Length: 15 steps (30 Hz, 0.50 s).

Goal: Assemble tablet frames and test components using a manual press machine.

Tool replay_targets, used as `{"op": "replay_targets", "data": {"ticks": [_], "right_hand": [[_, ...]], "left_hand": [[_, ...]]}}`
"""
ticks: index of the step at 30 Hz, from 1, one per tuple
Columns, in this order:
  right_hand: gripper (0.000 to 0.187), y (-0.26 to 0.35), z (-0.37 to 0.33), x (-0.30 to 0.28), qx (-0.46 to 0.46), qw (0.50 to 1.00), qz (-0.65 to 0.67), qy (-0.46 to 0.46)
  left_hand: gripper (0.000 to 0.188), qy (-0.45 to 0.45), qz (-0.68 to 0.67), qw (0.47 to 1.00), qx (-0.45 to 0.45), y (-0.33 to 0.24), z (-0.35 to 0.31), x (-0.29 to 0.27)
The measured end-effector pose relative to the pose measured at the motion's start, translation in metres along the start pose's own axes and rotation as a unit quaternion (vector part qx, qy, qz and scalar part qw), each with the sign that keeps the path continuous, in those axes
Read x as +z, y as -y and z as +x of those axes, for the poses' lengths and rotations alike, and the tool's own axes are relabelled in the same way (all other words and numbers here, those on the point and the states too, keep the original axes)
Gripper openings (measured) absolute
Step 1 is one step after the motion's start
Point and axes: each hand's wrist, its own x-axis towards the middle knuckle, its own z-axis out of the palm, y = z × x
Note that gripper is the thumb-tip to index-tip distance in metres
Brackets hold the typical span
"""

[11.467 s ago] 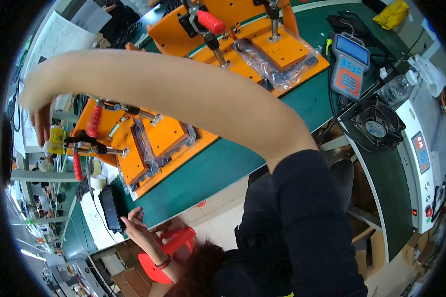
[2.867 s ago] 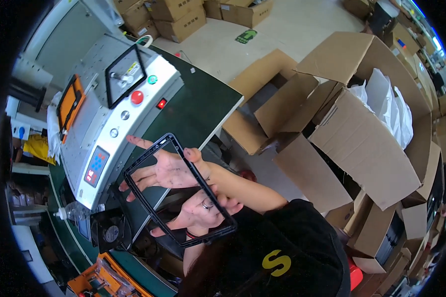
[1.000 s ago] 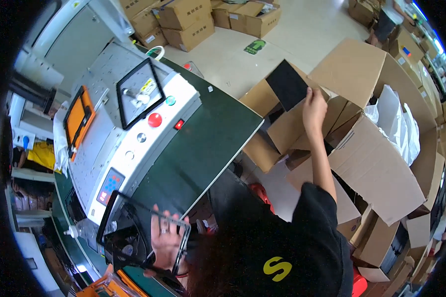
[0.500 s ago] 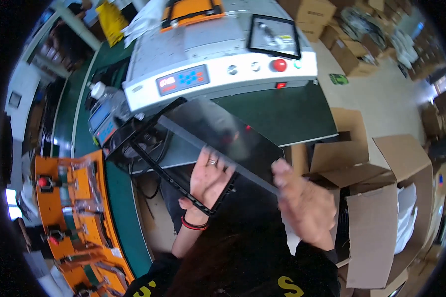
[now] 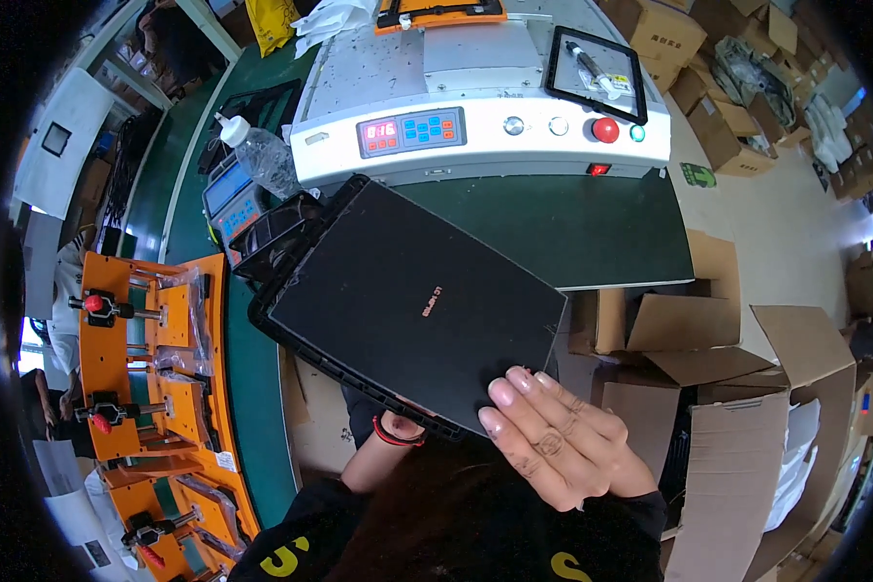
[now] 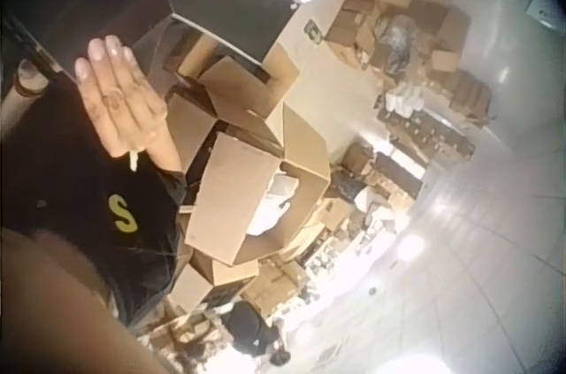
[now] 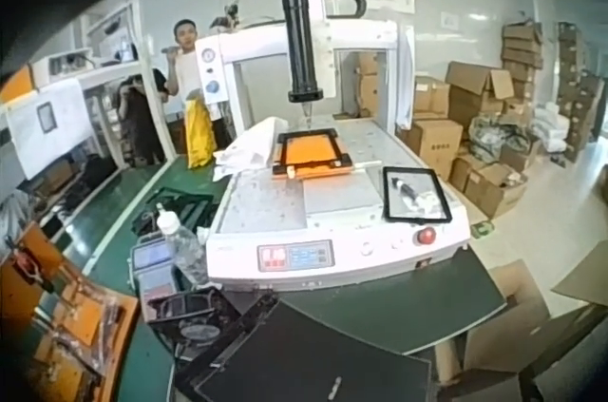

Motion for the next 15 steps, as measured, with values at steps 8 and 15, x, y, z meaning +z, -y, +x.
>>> {"op": "replay_targets", "data": {"ticks": [8, 15], "right_hand": [[0.022, -0.005, -0.004, -0.008, 0.004, 1.0, -0.014, 0.007], [0.023, -0.029, -0.014, -0.029, 0.033, 0.972, -0.23, -0.024]], "left_hand": [[0.082, -0.215, -0.186, 0.957, -0.062, -0.016, 0.004, -0.011], [0.127, 0.184, -0.102, 0.977, -0.025, -0.086, 0.027, 0.042]]}}
